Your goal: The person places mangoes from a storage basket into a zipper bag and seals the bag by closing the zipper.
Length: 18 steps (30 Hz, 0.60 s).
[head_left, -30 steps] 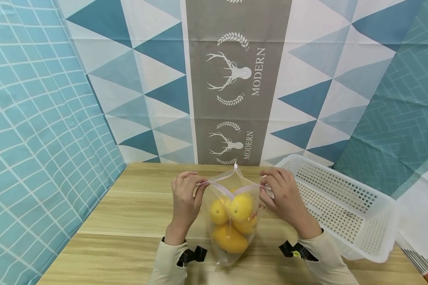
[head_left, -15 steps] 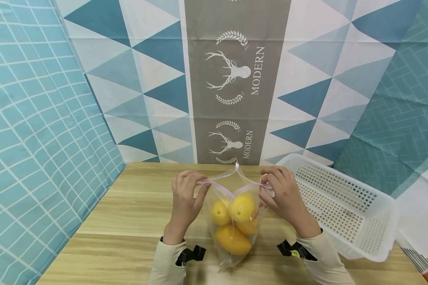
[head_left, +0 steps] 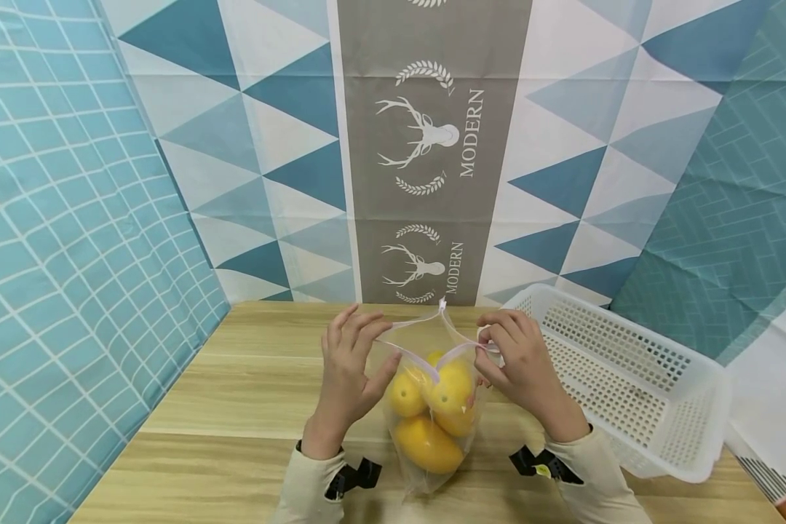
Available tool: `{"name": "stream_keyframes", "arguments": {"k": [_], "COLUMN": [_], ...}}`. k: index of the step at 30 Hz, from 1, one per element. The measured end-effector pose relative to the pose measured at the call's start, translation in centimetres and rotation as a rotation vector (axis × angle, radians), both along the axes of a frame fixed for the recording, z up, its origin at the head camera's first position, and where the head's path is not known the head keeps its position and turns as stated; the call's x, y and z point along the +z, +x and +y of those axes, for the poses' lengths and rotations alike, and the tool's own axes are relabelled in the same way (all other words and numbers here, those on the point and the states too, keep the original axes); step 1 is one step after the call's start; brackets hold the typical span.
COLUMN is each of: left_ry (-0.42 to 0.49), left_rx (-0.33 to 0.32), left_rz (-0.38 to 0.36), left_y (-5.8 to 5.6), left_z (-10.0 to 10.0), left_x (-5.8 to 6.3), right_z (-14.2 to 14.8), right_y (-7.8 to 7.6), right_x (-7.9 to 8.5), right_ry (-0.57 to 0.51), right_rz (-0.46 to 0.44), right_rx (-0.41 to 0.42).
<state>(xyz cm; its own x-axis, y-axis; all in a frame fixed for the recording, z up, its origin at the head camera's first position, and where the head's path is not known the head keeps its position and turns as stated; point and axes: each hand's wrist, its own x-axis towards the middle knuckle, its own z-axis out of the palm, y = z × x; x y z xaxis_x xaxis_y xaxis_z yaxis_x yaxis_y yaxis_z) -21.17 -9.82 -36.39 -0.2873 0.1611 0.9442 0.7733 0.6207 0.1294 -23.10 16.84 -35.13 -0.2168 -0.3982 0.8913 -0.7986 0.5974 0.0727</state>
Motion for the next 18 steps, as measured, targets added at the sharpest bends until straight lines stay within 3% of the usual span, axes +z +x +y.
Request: {"name": "stream_keyframes", "arguments": {"k": [11,18], "left_ry": [-0.147,-0.177], "left_rx": [-0.022,-0.013], "left_rz": [0.07,0.131], "left_y": [1.6,2.1], "left_z": [2.1,3.6], "left_x": [0.7,0.5], "right_z": [-0.1,-0.1], "right_y": [0.1,0.1], "right_x": [-0.1,-0.1], "right_ry": [0.002,0.013], "right_rz": [-0.02,-0.026], "right_rx": [-0.005,-0.007]}}
